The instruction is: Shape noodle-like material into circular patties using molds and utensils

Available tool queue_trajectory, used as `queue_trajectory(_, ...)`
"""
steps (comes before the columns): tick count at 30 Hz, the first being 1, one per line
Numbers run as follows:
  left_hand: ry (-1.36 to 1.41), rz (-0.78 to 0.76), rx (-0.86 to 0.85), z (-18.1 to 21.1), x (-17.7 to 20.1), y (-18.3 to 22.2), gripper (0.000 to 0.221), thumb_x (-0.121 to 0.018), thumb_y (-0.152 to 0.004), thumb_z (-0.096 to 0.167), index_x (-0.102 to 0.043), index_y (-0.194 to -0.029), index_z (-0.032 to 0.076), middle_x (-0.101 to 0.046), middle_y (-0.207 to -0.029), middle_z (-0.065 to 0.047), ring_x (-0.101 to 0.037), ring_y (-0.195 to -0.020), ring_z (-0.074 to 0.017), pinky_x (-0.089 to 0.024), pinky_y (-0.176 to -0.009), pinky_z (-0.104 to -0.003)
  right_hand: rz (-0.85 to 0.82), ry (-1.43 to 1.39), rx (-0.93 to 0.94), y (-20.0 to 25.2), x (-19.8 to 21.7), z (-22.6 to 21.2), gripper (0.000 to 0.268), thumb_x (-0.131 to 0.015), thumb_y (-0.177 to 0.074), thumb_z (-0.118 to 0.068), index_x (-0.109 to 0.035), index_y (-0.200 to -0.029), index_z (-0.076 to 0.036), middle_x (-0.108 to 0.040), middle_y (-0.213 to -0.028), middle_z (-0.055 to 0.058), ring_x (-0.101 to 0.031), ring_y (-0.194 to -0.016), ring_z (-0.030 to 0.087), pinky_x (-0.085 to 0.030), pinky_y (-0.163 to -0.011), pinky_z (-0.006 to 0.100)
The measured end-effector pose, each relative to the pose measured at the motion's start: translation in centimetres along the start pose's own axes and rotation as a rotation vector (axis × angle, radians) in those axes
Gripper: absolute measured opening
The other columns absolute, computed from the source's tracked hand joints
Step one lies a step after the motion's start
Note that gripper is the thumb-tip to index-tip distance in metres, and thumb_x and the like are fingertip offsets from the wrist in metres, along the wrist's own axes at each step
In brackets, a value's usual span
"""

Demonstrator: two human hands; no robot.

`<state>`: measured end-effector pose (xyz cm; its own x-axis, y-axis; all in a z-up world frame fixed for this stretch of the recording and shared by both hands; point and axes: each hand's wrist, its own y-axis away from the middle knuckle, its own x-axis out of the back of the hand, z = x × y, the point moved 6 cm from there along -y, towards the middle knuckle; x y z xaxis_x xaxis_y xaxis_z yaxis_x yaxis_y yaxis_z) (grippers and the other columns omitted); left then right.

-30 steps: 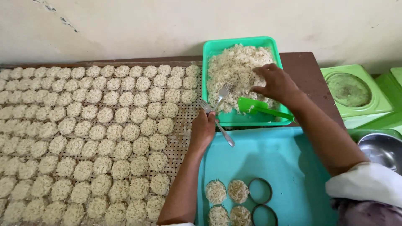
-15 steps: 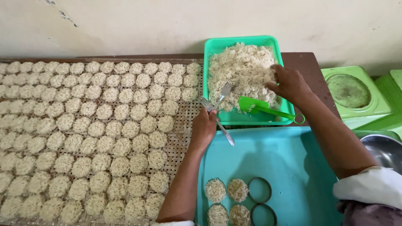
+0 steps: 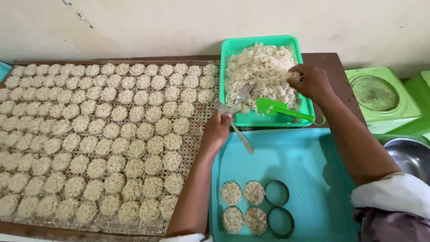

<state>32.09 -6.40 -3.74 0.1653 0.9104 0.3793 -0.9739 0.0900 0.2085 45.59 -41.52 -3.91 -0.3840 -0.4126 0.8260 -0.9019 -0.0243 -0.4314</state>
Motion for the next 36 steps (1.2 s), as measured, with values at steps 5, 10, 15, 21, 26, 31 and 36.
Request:
queue_trajectory(5,0.123,0.047,-0.003,0.4,1.7,4.5,0.034,-0.049,-0.105,0.037,-0.063,-0.113,0.007,-0.074,-0.109,-0.011,-0.066,-0.072,-0.0165,-0.053,-0.06,-0.03,-0.16,-0.839,-0.484,1.9,1.2,-1.8,0.029,-0.081,-0.087,-0.019,-0.075,-0.114,-0.013,-0.061,-0.072,0.006,-0.07,-0.07,0.013,-0.066,-0.081,0.029)
queue_trajectory(10,0.257,0.062,-0.059,-0.8,1.5,8.6,0.033,-0.049,-0.103,0.033,-0.06,-0.103,0.001,-0.076,-0.106,-0.014,-0.062,-0.066,-0.0147,-0.05,-0.054,-0.026,-0.189,-1.204,-0.637,4.0,2.8,-3.7,0.021,-0.065,-0.098,-0.016,-0.062,-0.119,-0.014,-0.055,-0.091,-0.004,-0.063,-0.09,0.006,-0.065,-0.095,0.025)
queue_trajectory(15,0.37,0.113,-0.03,-1.1,2.0,13.8,0.023,-0.051,-0.1,0.024,-0.059,-0.094,0.003,-0.078,-0.099,-0.014,-0.056,-0.06,-0.012,-0.043,-0.047,-0.019,-0.301,-1.29,-0.583,9.1,6.8,-8.2,0.025,-0.066,-0.1,-0.013,-0.061,-0.124,-0.01,-0.061,-0.094,-0.002,-0.067,-0.087,0.005,-0.068,-0.085,0.022)
queue_trajectory(21,0.387,0.09,-0.039,-1.6,2.1,17.6,0.027,-0.051,-0.103,0.024,-0.064,-0.1,0.0,-0.079,-0.1,-0.014,-0.058,-0.063,-0.0126,-0.049,-0.046,-0.021,-0.699,-1.2,-0.291,19.0,7.5,-13.6,0.04,-0.073,-0.083,0.0,-0.067,-0.122,0.001,-0.072,-0.095,0.011,-0.074,-0.089,0.023,-0.063,-0.084,0.041)
queue_trajectory(26,0.299,0.045,0.01,-3.1,1.7,18.8,0.028,-0.052,-0.099,0.022,-0.063,-0.121,0.01,-0.079,-0.101,-0.002,-0.056,-0.058,-0.01,-0.046,-0.047,-0.024,-0.845,-0.443,0.102,24.5,8.6,-17.8,0.04,-0.063,-0.087,-0.012,-0.067,-0.127,-0.018,-0.079,-0.117,-0.001,-0.076,-0.087,0.017,-0.06,-0.069,0.034)
queue_trajectory(31,0.266,0.029,-0.043,-3.3,1.3,19.4,0.029,-0.051,-0.099,0.023,-0.063,-0.123,0.01,-0.08,-0.099,-0.003,-0.057,-0.058,-0.0108,-0.047,-0.046,-0.025,-0.713,-0.257,0.274,27.1,7.4,-18.9,0.031,-0.06,-0.089,-0.009,-0.07,-0.117,-0.017,-0.069,-0.119,0.003,-0.071,-0.087,0.029,-0.055,-0.076,0.045)
queue_trajectory(36,0.27,0.037,-0.038,-3.7,1.1,19.6,0.029,-0.052,-0.099,0.022,-0.061,-0.123,0.009,-0.081,-0.101,-0.004,-0.059,-0.059,-0.0106,-0.049,-0.048,-0.025,-0.465,-0.026,0.435,27.1,8.7,-20.5,0.03,-0.058,-0.091,-0.011,-0.069,-0.119,-0.014,-0.068,-0.115,0.004,-0.067,-0.094,0.027,-0.056,-0.076,0.041)
